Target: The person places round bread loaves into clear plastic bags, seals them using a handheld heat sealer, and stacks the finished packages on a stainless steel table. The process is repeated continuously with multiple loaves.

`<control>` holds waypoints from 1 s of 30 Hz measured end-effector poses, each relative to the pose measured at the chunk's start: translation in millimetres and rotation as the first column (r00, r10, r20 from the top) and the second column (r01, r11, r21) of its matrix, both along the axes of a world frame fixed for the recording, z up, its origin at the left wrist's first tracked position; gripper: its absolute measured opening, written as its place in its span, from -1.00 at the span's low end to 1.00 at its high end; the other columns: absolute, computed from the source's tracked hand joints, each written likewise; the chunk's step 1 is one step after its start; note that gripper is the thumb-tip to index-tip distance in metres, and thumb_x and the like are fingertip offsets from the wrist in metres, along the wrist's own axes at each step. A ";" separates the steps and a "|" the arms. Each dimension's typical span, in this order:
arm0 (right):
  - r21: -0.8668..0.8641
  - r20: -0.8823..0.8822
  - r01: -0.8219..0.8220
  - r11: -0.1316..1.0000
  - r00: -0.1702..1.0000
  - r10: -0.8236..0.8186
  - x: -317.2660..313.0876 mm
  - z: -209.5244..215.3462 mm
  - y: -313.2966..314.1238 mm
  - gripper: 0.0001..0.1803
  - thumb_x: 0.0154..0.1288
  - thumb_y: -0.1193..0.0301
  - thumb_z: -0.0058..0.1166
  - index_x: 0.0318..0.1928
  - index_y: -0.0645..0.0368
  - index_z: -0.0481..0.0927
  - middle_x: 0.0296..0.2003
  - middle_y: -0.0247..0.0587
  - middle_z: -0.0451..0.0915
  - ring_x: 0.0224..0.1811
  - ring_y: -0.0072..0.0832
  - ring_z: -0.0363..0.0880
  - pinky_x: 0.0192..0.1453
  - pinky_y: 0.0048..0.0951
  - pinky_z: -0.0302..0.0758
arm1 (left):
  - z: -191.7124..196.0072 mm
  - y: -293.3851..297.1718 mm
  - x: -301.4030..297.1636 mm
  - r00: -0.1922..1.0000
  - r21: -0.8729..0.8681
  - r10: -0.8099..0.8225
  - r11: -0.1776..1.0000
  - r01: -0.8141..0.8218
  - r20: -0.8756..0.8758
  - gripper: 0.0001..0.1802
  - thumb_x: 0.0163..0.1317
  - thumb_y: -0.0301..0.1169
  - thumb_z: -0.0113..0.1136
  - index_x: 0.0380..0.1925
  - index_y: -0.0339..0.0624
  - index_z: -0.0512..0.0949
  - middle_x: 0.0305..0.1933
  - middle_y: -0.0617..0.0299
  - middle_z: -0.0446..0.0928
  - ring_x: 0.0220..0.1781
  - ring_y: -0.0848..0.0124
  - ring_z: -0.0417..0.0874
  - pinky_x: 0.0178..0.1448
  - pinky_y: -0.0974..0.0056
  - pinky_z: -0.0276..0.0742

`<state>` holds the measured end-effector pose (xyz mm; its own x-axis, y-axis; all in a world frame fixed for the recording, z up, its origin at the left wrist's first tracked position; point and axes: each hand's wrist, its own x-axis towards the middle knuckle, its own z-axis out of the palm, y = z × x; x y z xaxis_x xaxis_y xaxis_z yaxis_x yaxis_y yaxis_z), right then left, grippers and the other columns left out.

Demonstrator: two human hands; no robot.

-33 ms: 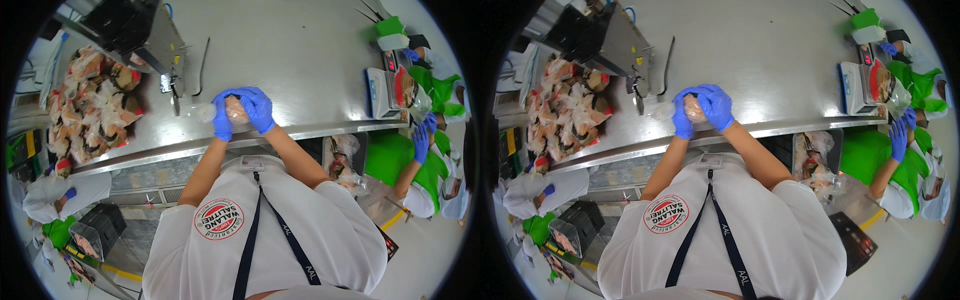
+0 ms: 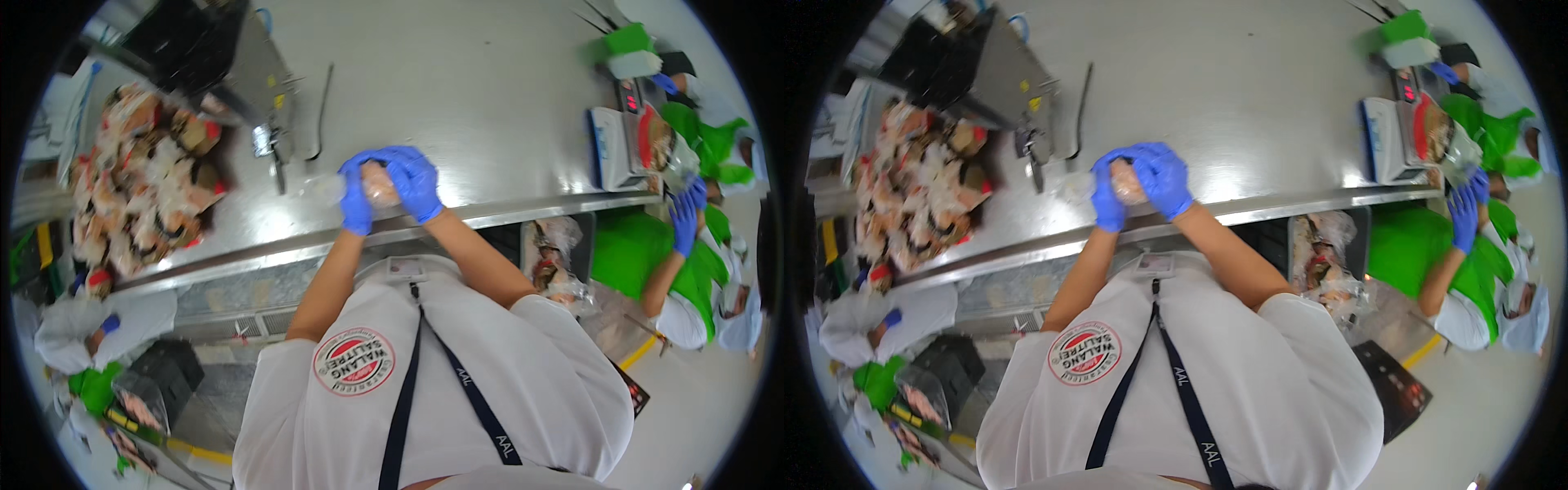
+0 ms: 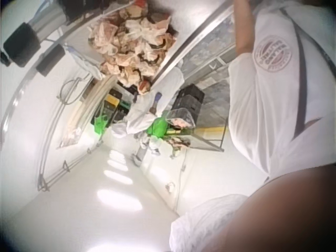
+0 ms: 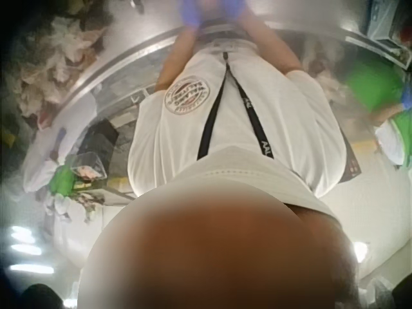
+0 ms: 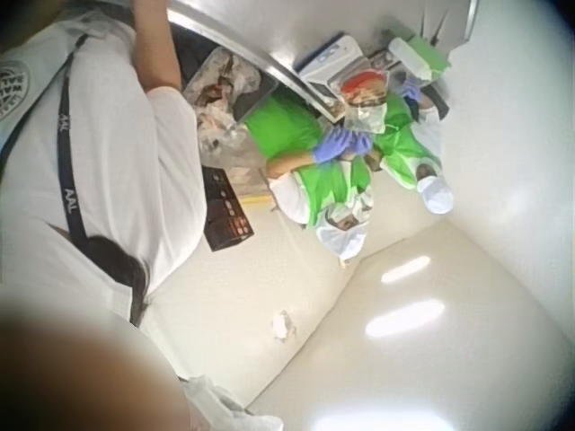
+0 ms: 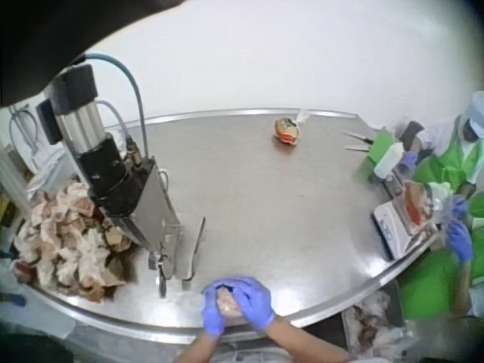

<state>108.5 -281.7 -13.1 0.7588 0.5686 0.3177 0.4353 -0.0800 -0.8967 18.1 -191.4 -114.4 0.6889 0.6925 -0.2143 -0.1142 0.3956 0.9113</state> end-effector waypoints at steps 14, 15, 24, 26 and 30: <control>-0.180 0.204 0.000 0.984 0.978 0.037 -3.8 15.0 -3.0 -0.71 0.18 0.32 -0.16 -0.20 0.14 0.57 -0.25 -0.08 0.55 -0.21 -0.16 0.51 -0.10 -0.27 0.46 | -3.1 -2.5 -5.4 0.986 -0.236 -0.049 0.968 0.087 0.160 -0.54 0.34 -0.08 -0.27 0.04 -0.19 0.32 0.06 0.18 0.35 0.09 0.32 0.37 0.21 0.24 0.24; -0.164 0.205 0.009 0.986 0.978 0.025 -5.7 13.4 -1.7 -0.71 0.17 0.32 -0.16 -0.20 0.14 0.58 -0.26 -0.08 0.56 -0.22 -0.17 0.52 -0.10 -0.27 0.46 | 0.5 -2.4 -4.7 0.985 -0.243 -0.052 0.966 0.092 0.166 -0.54 0.34 -0.09 -0.26 0.04 -0.19 0.33 0.05 0.19 0.35 0.08 0.33 0.38 0.20 0.24 0.25; -0.205 0.293 0.082 0.975 0.956 -0.019 -10.9 9.7 12.1 -0.73 0.11 0.33 -0.11 -0.24 0.14 0.58 -0.29 -0.12 0.56 -0.24 -0.19 0.51 -0.14 -0.26 0.47 | 13.4 5.9 -2.7 0.991 -0.142 0.015 0.990 0.004 0.130 -0.54 0.34 -0.08 -0.27 0.04 -0.16 0.33 0.03 0.18 0.38 0.06 0.32 0.40 0.17 0.23 0.30; -0.240 0.331 0.110 0.965 0.943 -0.026 -11.8 18.1 22.5 -0.74 0.10 0.31 -0.09 -0.26 0.12 0.59 -0.30 -0.15 0.57 -0.25 -0.20 0.51 -0.15 -0.27 0.47 | -28.1 28.2 5.9 0.933 -0.265 -0.127 0.938 0.223 0.337 -0.52 0.33 -0.09 -0.28 0.02 -0.23 0.33 -0.02 0.13 0.41 0.01 0.30 0.44 0.12 0.24 0.35; -0.471 0.402 0.003 0.882 0.891 0.212 -16.8 52.5 19.8 -0.49 0.06 0.15 -0.01 0.08 -0.08 0.40 -0.05 -0.15 0.42 -0.16 -0.17 0.45 -0.04 -0.29 0.39 | 34.1 39.6 20.5 0.952 -0.338 -0.230 0.896 0.289 0.204 -0.52 0.30 -0.07 -0.20 -0.11 -0.29 0.39 -0.22 0.06 0.51 -0.22 0.29 0.55 -0.09 0.28 0.48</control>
<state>91.7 -261.9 39.3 0.5333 0.7958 0.2869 0.7949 -0.3555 -0.4916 38.6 -151.9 -80.3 0.8782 0.3802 -0.2904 -0.0897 0.7271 0.6806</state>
